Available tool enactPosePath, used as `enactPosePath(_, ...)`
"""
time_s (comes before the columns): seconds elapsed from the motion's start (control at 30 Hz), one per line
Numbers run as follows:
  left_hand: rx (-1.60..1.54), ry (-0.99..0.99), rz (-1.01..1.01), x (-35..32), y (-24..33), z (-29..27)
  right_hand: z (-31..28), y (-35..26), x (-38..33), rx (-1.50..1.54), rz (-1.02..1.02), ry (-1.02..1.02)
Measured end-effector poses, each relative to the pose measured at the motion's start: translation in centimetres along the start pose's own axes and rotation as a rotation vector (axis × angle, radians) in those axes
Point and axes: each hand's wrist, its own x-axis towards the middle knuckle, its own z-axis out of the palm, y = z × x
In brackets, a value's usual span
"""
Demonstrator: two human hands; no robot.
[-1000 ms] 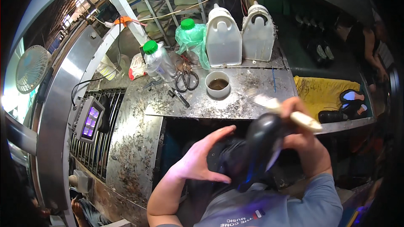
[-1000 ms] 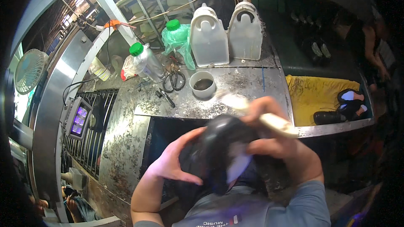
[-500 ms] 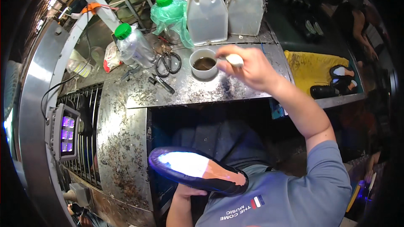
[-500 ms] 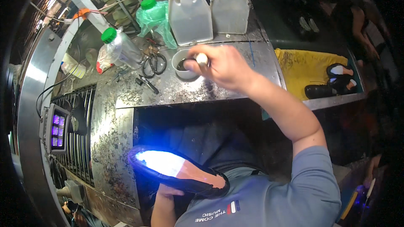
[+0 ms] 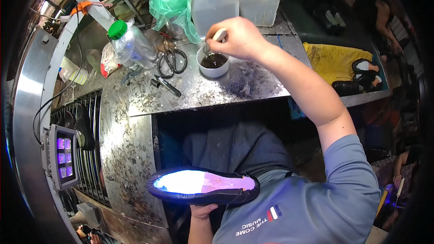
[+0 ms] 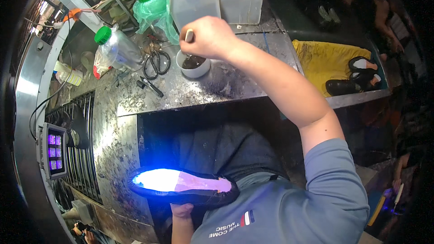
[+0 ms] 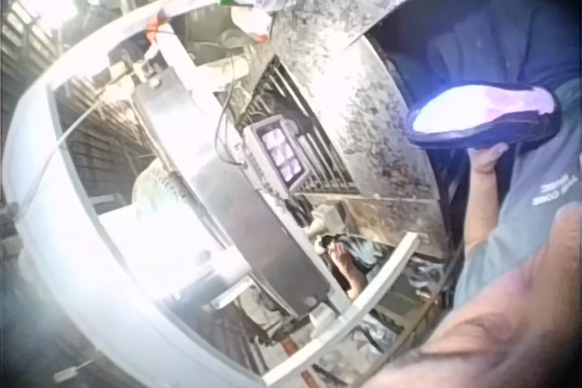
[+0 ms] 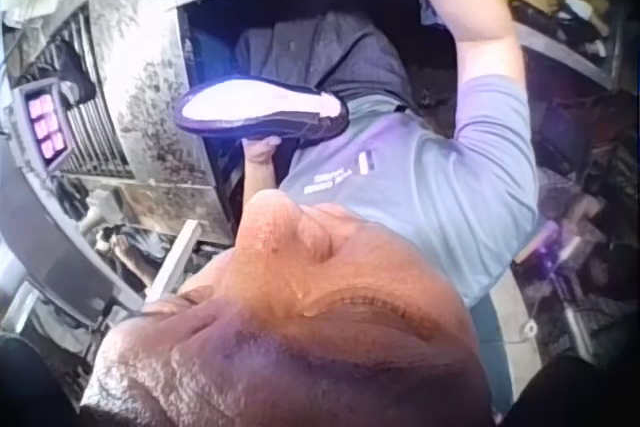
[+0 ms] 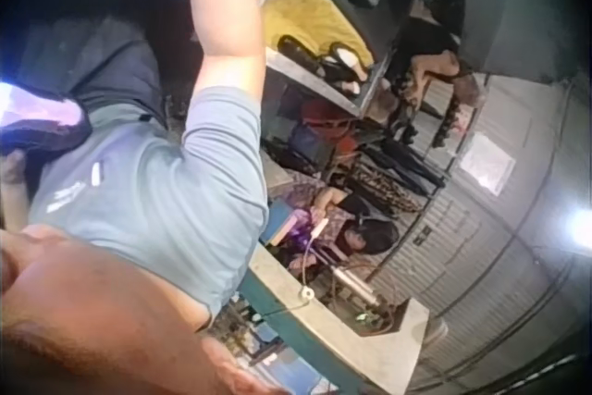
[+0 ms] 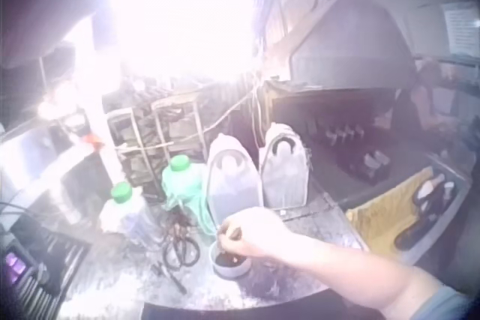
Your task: The person paints the sole of a black high-heeled shoe using a small brush and a dark liquid from a cup. They repeatedly dip the brush into the cup and apply the liquid to the shoe's sole, rotating the shoe to cover different areas. The person handles the shoe and brush with both hands throughout the process.
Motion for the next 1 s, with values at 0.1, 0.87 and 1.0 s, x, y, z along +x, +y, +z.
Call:
enactPosePath(0.1, 0.132, -0.022, 0.067, 0.3, 0.8, 0.8, 0.4, -0.1, -0.8, 0.063, -0.112, 0.116)
enactPosePath(0.87, 2.012, -0.524, 0.939, 8.0, 15.5, 10.2, -3.4, -1.2, -9.3, 0.776, -0.066, -0.114)
enactPosePath(1.0, 2.107, -0.64, 0.912, 7.6, 16.7, 11.0, -3.9, -3.8, -12.0, 0.912, -0.106, -0.316)
